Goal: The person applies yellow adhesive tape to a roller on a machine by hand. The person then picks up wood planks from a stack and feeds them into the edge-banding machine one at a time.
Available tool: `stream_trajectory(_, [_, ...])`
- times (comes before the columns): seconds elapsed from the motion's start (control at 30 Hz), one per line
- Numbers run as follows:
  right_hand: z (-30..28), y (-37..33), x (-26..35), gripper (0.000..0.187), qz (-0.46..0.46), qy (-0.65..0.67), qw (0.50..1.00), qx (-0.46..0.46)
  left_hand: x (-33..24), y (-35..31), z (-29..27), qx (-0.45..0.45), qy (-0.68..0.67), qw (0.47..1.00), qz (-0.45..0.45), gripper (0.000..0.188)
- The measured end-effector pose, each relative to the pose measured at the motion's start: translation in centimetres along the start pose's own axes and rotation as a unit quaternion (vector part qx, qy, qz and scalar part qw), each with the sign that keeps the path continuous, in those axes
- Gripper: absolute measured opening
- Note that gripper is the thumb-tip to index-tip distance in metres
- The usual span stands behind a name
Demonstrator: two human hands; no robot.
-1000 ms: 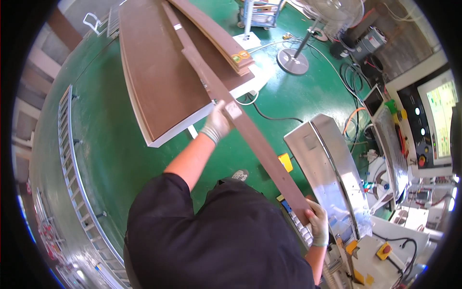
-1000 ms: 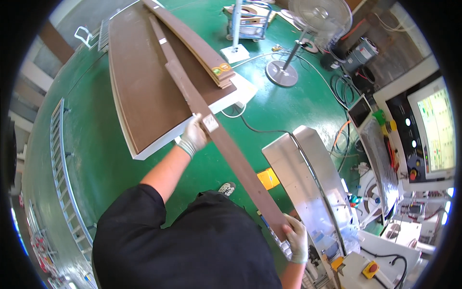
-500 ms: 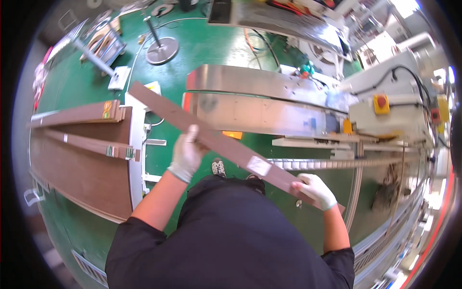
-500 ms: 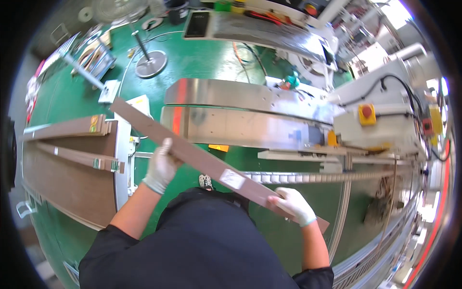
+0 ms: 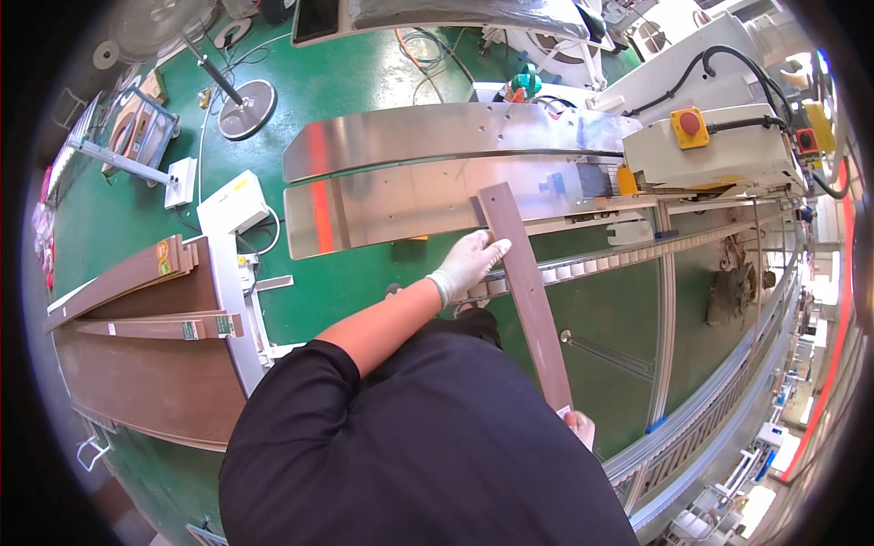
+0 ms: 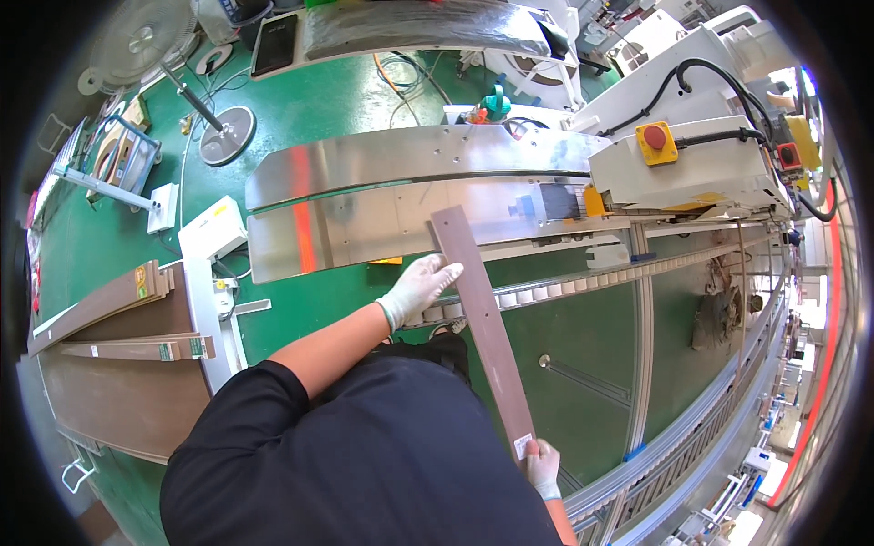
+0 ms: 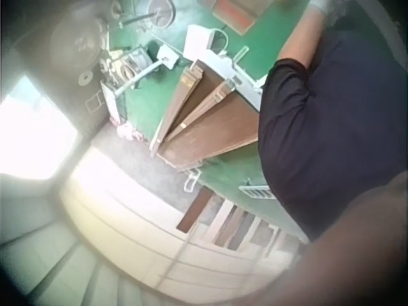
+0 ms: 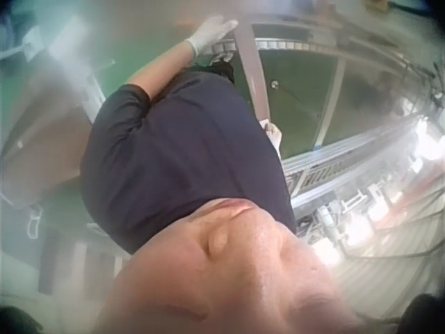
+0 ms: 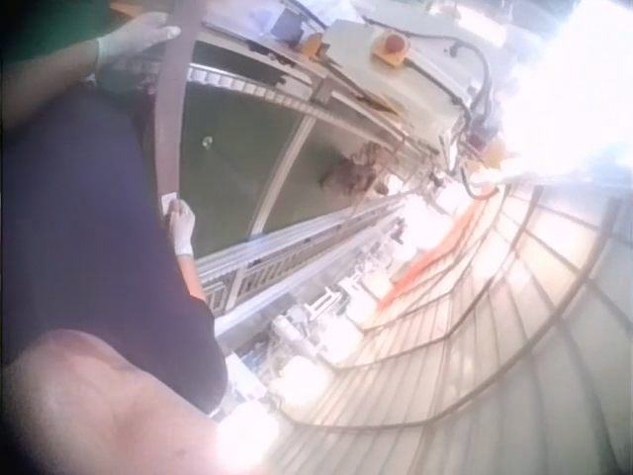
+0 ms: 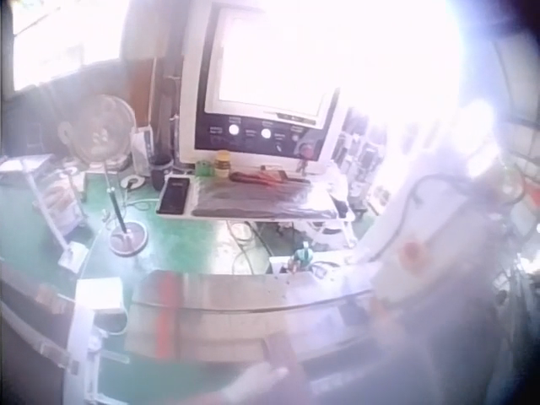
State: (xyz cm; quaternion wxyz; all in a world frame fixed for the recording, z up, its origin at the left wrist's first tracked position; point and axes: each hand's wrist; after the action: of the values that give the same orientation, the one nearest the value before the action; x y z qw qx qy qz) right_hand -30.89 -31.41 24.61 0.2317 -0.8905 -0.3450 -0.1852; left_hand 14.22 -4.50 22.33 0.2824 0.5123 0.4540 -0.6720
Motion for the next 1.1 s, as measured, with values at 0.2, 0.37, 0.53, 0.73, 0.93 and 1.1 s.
stream_trajectory(0.2, [2.5,0.8,-2.4,0.058,0.072,0.051,0.996,0.032,2.9,4.4,5.5,-0.036,-0.073,0.995,-0.051,0.034])
stream_trajectory(0.37, [3.8,4.7,0.2,0.059,0.073,0.032,0.996,0.045,3.3,7.7,7.3,-0.075,0.072,0.992,0.065,0.043])
stream_trajectory(0.53, [4.4,7.1,-1.3,0.058,0.088,0.074,0.992,0.049,4.1,9.9,8.8,-0.073,0.215,0.959,0.172,0.051])
stream_trajectory(0.73, [-0.2,10.8,1.9,0.058,0.053,0.062,0.996,0.036,-1.9,9.8,12.0,-0.041,-0.005,0.996,-0.076,0.046])
stream_trajectory(0.93, [-3.3,13.8,1.1,0.071,0.059,0.059,0.995,0.06,-3.1,12.0,16.1,-0.045,-0.122,0.97,-0.204,0.043])
stream_trajectory(1.1, [-5.2,17.8,-1.9,0.072,0.004,0.049,0.997,0.051,-1.5,15.4,19.3,-0.033,0.158,0.987,0.0,0.048])
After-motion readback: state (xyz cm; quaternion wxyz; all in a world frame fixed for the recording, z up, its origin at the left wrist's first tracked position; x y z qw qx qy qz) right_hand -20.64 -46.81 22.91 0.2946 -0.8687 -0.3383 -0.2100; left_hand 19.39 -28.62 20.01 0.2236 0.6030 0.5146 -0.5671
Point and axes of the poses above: each hand's wrist, its own y-axis towards the middle knuckle, its own z-axis out of the palm, x = y × z, and after that the axes turned 9 degrees about -x, right-handed
